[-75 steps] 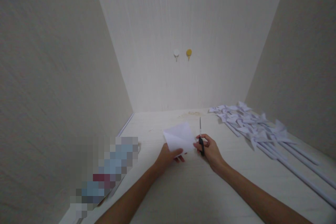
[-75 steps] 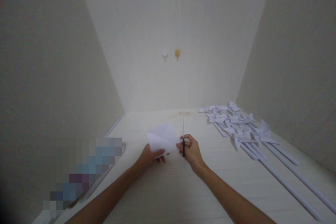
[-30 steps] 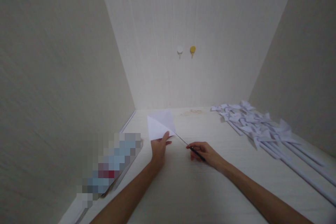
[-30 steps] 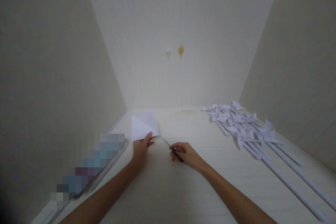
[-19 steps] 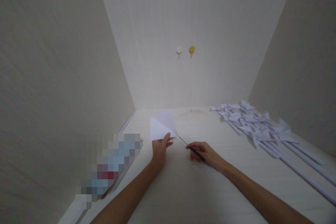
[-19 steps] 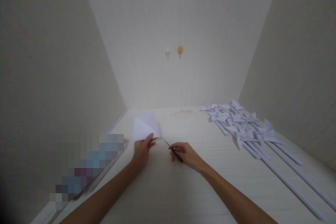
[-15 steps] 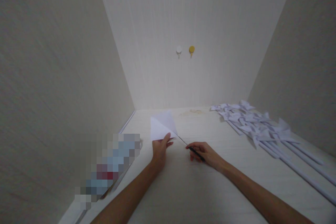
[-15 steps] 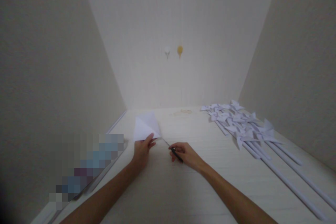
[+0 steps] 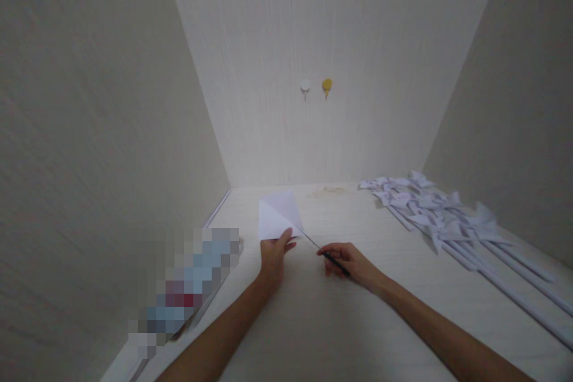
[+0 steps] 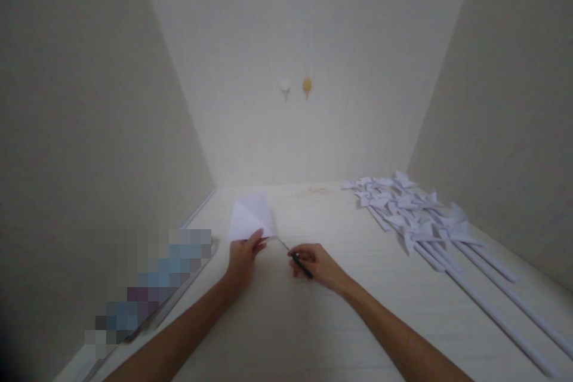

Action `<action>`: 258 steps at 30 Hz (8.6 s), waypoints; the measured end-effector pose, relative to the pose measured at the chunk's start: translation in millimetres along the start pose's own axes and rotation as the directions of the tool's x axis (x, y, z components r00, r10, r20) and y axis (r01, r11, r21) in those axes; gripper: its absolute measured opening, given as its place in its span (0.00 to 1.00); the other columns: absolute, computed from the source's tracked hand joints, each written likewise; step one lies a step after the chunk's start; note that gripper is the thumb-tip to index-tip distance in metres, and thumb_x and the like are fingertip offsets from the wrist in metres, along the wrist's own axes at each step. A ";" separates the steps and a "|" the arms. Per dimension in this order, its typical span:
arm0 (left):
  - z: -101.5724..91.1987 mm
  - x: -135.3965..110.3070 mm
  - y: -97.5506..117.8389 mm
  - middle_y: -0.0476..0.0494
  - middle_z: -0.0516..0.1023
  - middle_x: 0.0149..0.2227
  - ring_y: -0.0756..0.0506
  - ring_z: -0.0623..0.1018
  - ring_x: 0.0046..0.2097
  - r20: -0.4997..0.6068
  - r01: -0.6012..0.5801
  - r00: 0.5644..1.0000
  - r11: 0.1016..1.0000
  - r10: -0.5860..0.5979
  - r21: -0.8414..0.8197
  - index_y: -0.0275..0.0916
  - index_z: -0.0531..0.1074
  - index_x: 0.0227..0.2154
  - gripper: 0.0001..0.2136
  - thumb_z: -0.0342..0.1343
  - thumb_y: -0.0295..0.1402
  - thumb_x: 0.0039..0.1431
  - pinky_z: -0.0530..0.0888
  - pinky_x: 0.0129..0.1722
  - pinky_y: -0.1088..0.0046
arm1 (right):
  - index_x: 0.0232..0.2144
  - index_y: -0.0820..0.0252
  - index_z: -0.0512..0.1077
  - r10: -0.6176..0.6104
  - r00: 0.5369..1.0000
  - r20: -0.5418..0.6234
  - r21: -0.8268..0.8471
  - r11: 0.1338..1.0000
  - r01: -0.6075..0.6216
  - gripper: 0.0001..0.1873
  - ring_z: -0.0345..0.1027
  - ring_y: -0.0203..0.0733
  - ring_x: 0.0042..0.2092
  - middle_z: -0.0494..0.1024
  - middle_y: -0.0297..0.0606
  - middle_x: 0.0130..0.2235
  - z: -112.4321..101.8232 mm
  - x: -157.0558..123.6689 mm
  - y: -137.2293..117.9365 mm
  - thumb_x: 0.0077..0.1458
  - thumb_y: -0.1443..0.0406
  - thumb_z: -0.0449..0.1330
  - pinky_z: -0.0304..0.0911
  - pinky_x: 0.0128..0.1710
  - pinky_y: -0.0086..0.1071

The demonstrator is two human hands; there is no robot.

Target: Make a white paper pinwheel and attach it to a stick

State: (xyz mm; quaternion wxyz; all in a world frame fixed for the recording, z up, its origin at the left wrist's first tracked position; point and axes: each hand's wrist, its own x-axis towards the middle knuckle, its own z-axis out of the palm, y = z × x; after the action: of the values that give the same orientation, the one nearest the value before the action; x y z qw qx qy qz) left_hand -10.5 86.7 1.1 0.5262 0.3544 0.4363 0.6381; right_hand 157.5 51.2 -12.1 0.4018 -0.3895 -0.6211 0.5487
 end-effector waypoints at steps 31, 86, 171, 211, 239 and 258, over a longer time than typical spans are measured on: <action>0.1 -0.1 2.3 0.44 0.74 0.28 0.51 0.74 0.27 0.005 0.010 1.000 1.000 -0.010 -0.001 0.31 0.69 0.20 0.05 0.59 0.27 0.37 0.72 0.23 0.79 | 0.30 0.66 0.66 -0.002 1.000 -0.009 0.019 1.000 0.002 0.17 0.48 0.25 0.16 0.59 0.25 0.15 1.9 -1.4 0.0 0.41 0.58 0.57 0.41 0.16 0.23; -1.8 2.7 1.0 0.45 0.74 0.22 0.51 0.73 0.23 0.021 0.024 0.999 1.000 -0.024 -0.008 0.30 0.70 0.19 0.06 0.60 0.27 0.35 0.72 0.22 0.79 | 0.31 0.64 0.69 -0.010 1.000 -0.030 -0.143 0.990 0.006 0.13 0.45 0.26 0.17 0.56 0.26 0.16 -0.8 -2.8 4.5 0.42 0.62 0.57 0.41 0.16 0.23; 0.1 -3.4 -2.3 0.45 0.74 0.22 0.51 0.72 0.23 0.141 0.059 0.988 0.997 -0.065 0.043 0.30 0.70 0.19 0.08 0.61 0.29 0.33 0.72 0.23 0.77 | 0.31 0.63 0.65 -0.040 0.999 -0.002 -0.068 0.997 0.040 0.14 0.44 0.26 0.16 0.55 0.24 0.15 1.1 -3.2 1.8 0.45 0.58 0.55 0.40 0.15 0.23; 6.3 -11.0 3.1 0.44 0.74 0.20 0.49 0.73 0.23 0.165 0.085 0.981 0.988 -0.106 0.130 0.30 0.71 0.17 0.08 0.62 0.30 0.31 0.72 0.23 0.76 | 0.31 0.62 0.63 -0.060 0.998 0.009 -0.042 0.997 0.060 0.17 0.47 0.26 0.16 0.56 0.24 0.15 2.5 -3.4 2.2 0.45 0.54 0.53 0.42 0.14 0.22; 3.0 -8.1 -1.8 0.46 0.73 0.18 0.50 0.72 0.22 0.169 0.089 0.979 0.985 -0.114 0.146 0.31 0.71 0.15 0.08 0.62 0.31 0.31 0.71 0.24 0.75 | 0.30 0.62 0.63 -0.065 0.998 0.013 0.026 0.998 0.065 0.14 0.44 0.26 0.16 0.53 0.22 0.15 1.9 -1.9 3.0 0.45 0.57 0.55 0.41 0.14 0.22; 1.2 -3.2 -1.2 0.41 0.75 0.29 0.48 0.75 0.27 0.118 0.031 0.992 0.998 -0.038 0.063 0.31 0.70 0.24 0.09 0.60 0.29 0.36 0.71 0.22 0.78 | 0.31 0.61 0.63 -0.015 1.000 -0.021 -0.061 0.998 0.014 0.09 0.48 0.26 0.15 0.57 0.22 0.15 4.0 -3.1 -0.1 0.44 0.64 0.54 0.42 0.13 0.21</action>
State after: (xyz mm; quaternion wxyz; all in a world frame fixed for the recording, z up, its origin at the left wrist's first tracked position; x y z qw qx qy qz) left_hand -8.3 83.9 0.5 0.5514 0.4003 0.4294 0.5928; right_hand 155.0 46.8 -12.5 0.4004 -0.4031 -0.6358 0.5224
